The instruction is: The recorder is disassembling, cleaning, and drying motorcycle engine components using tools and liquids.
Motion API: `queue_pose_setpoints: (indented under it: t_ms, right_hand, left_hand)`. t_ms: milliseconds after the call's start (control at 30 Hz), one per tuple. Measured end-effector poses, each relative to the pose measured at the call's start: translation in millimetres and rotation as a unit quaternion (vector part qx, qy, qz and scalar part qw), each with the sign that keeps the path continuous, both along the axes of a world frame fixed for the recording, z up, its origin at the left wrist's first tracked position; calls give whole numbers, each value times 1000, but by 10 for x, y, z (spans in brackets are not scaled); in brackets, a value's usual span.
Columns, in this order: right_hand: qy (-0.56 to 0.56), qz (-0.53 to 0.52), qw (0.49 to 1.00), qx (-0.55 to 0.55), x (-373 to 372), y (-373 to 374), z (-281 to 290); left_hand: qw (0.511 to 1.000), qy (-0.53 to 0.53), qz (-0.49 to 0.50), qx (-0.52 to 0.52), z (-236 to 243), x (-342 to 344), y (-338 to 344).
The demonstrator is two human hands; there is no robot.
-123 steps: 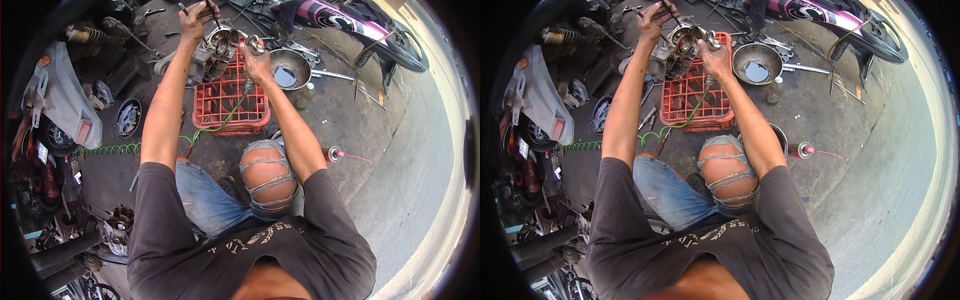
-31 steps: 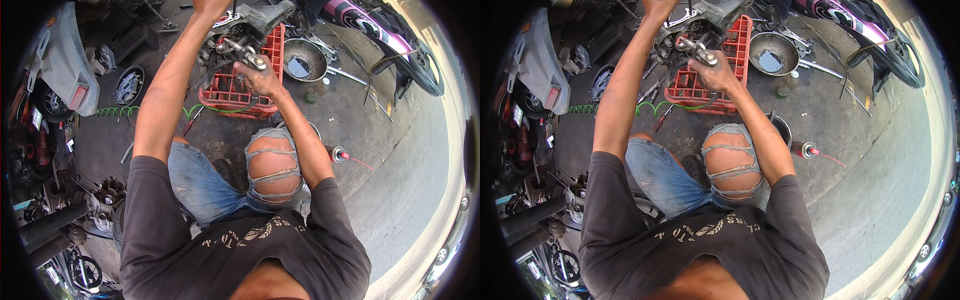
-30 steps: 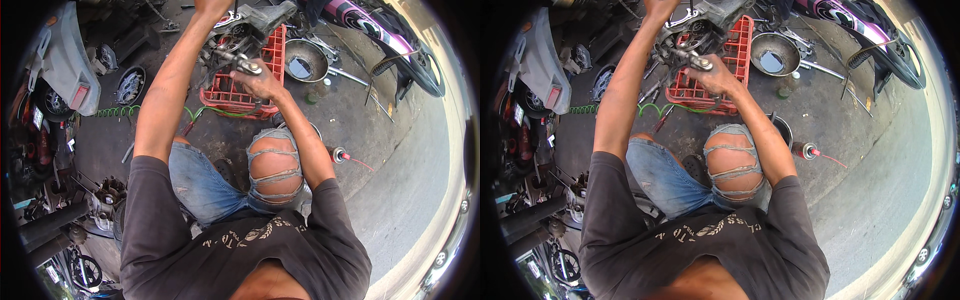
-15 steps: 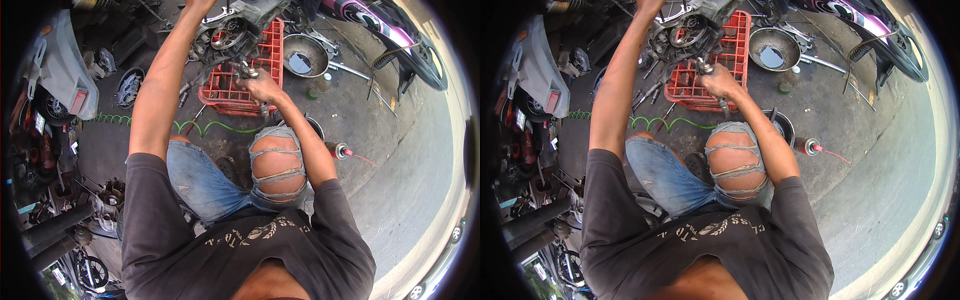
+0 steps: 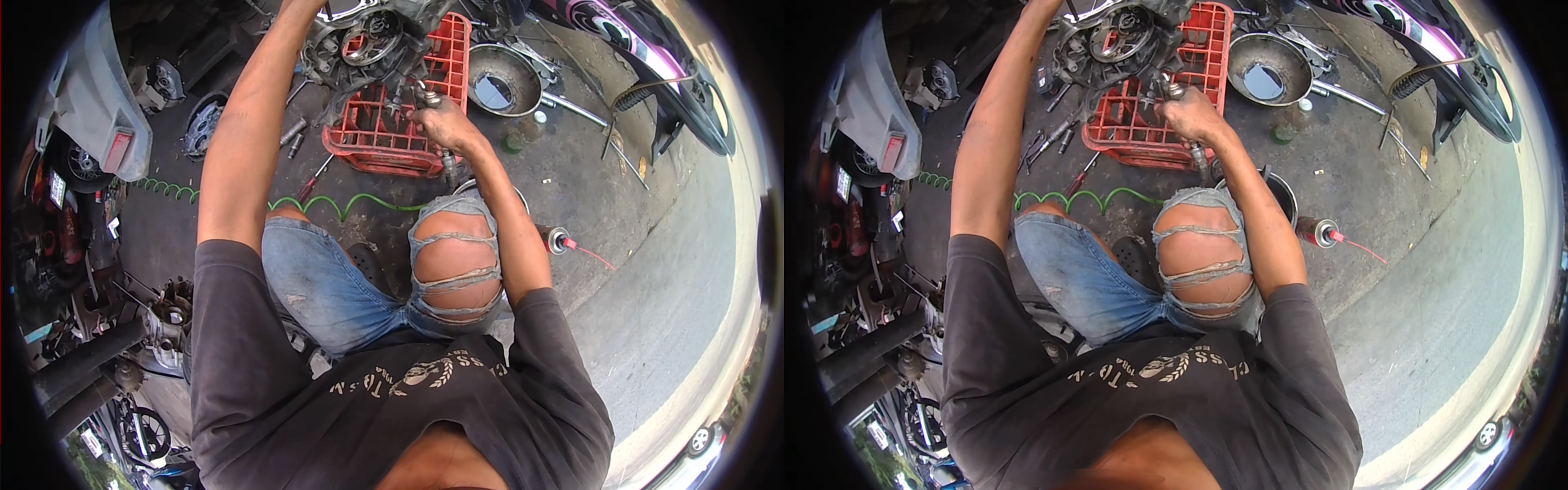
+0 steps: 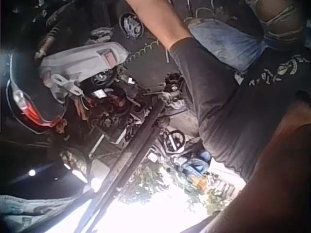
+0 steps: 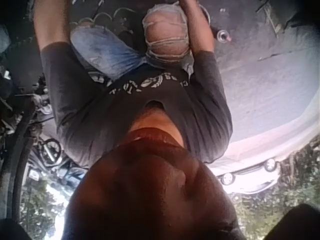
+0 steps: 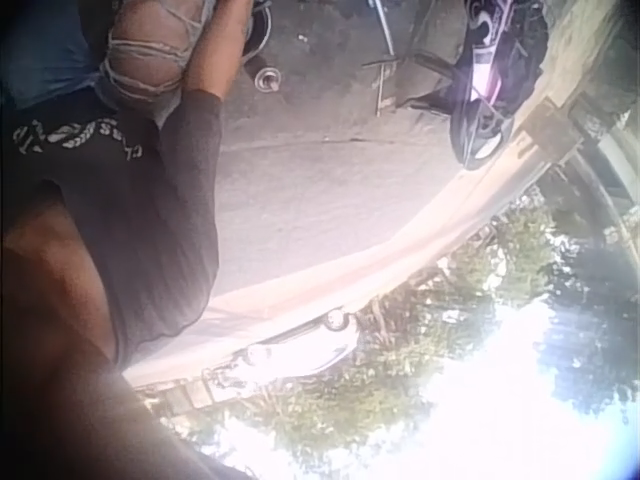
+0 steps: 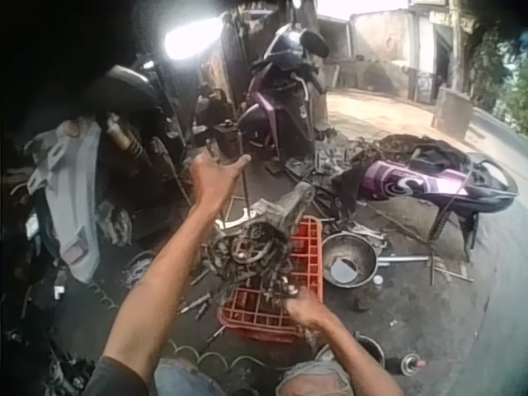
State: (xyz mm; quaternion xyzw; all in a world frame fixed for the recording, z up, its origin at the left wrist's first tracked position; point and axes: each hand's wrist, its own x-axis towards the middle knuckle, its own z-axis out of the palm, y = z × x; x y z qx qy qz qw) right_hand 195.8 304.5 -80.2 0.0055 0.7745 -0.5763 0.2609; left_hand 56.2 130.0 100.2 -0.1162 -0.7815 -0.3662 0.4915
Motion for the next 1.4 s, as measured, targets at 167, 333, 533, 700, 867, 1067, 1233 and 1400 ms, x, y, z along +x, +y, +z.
queue_pose_setpoints:
  t_ms: [167, 333, 533, 700, 867, 1067, 1233, 1400]
  right_hand:
    - [-17, 7, 998, -67, 62, -22, -6]
    - [-77, 208, 967, -128, 113, -275, 168]
    - [50, 18, 991, -119, 127, -388, 77]
    - [46, -186, 950, -247, -49, -279, -44]
    - [14, -97, 958, -268, -108, -230, -70]
    - [39, -106, 950, -290, -300, -129, -114]
    - [153, -220, 918, -293, -265, -310, -7]
    - [230, -150, 938, -212, 70, -555, 2]
  left_hand:
    - [993, -94, 69, -3, 0, 16, -57]
    - [992, -75, 103, -24, -37, -26, -80]
    - [994, -64, 83, -25, -70, -39, -81]
    - [996, 0, 91, -18, -222, -149, -279]
    - [995, 31, 94, -19, -345, -207, -613]
    - [997, -38, 44, 54, -329, -147, -403]
    - [966, -104, -234, 44, -815, -892, -1470]
    - [883, -262, -265, 285, -837, -1007, -1732]
